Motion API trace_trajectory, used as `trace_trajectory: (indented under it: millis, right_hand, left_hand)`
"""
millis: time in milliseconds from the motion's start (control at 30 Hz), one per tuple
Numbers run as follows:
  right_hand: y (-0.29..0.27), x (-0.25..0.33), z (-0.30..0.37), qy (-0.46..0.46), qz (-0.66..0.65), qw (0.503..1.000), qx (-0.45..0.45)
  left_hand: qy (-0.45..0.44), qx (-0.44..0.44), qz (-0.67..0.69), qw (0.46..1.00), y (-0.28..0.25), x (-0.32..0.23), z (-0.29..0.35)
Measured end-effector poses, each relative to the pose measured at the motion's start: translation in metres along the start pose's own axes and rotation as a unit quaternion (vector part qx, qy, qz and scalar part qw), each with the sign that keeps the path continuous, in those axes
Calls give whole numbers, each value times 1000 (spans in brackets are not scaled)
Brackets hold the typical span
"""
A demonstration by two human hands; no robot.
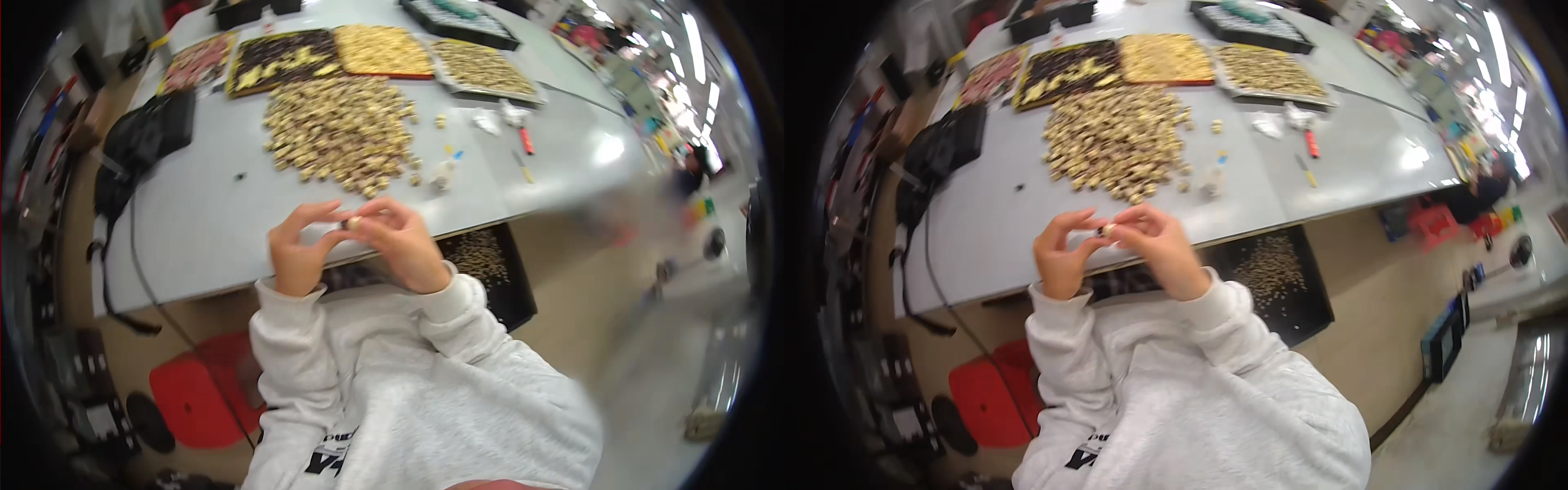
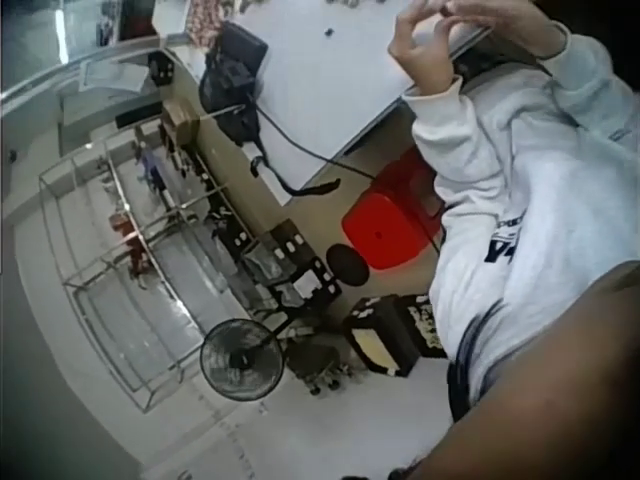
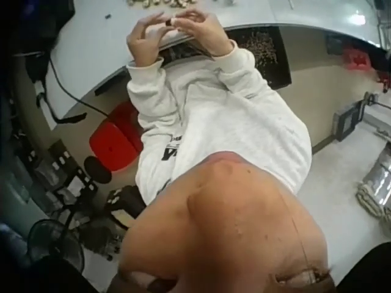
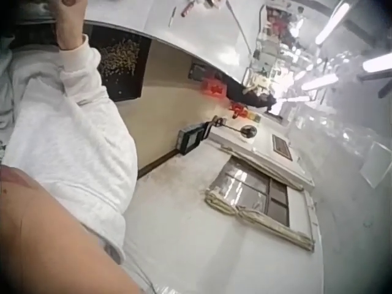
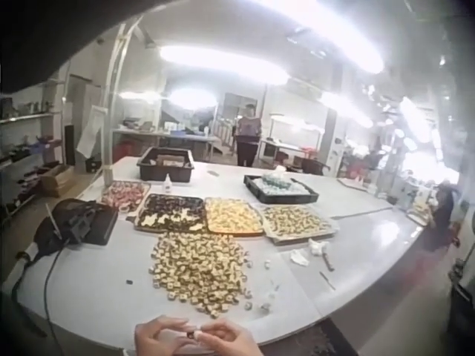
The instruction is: The worker is using a small bottle of glue to join together small gold-colored and black plastic components on a workbench.
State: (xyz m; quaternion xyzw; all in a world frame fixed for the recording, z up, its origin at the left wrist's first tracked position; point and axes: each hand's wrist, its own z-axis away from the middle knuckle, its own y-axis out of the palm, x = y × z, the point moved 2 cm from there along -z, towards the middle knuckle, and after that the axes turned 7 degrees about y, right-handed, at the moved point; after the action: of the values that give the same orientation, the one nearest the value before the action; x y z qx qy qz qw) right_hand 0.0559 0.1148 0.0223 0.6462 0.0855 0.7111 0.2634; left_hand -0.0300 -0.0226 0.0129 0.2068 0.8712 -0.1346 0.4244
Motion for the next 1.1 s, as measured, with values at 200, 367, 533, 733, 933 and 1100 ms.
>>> trace_trajectory:
  millis: [200, 367, 533, 733, 933, 1100]
  right_hand:
    - [-4, -2, 1, 35, 9, 999, 29]
    - [1, 2, 2, 43, -15, 996, 70]
    - [-1, 7, 3, 37, 9, 995, 96]
    - [-2, 8, 1, 0, -16, 995, 96]
    - [-12, 8, -1, -63, -83, 992, 77]
    - [-25, 4, -3, -91, -38, 991, 88]
  left_hand:
    - [7, -15, 34, 999, 1, 1, 1]
    - [30, 2, 41, 999, 2, -2, -1]
    - [34, 31, 34, 998, 4, -3, -4]
    - [61, 9, 8, 998, 2, -1, -7]
    - [60, 10, 51, 997, -2, 2, -5]
    - [64, -13, 48, 997, -1, 0, -6]
